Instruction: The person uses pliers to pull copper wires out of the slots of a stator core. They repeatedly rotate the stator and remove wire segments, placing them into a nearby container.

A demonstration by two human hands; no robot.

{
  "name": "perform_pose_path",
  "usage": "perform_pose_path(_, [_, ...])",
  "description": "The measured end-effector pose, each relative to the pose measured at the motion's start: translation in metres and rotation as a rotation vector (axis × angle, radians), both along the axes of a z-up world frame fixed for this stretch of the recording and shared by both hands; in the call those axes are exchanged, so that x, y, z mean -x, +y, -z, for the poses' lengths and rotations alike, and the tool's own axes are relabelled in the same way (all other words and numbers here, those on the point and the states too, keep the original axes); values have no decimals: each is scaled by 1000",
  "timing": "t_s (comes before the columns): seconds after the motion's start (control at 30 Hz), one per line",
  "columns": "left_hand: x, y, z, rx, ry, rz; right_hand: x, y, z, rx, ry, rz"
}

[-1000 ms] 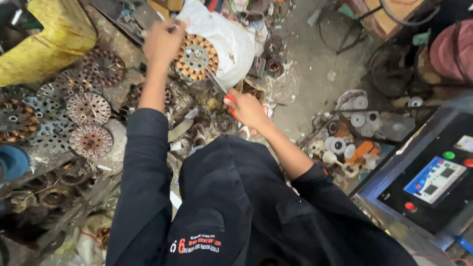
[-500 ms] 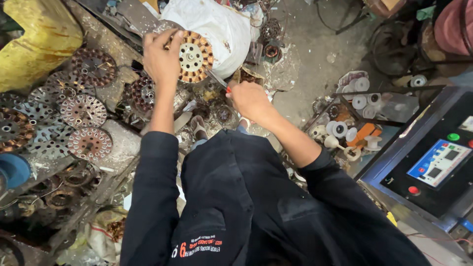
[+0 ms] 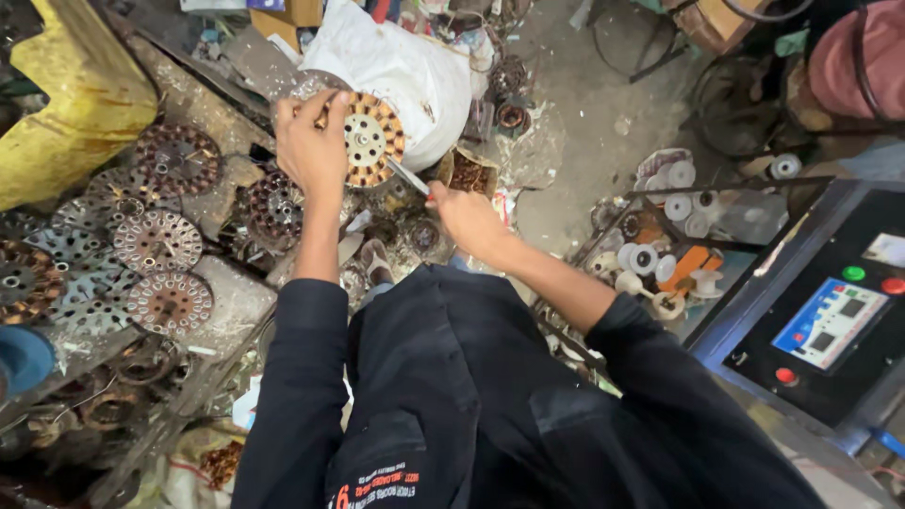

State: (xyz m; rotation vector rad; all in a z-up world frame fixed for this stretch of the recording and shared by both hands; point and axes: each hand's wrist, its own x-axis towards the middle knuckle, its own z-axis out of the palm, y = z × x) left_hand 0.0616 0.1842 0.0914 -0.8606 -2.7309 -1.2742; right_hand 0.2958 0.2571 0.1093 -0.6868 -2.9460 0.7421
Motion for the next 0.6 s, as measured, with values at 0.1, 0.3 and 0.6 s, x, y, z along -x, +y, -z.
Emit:
perform_pose_path(0.1, [4, -20, 16, -41, 3, 64, 1, -10, 26, -113, -138, -76])
perform_pose_path(0.3, [-15, -19, -17, -23, 117, 120, -13, -24, 12, 30, 129, 57])
perform_pose_path(0.6, [-9, -25, 9, 69, 63, 44, -7, -5, 43, 730, 197, 33])
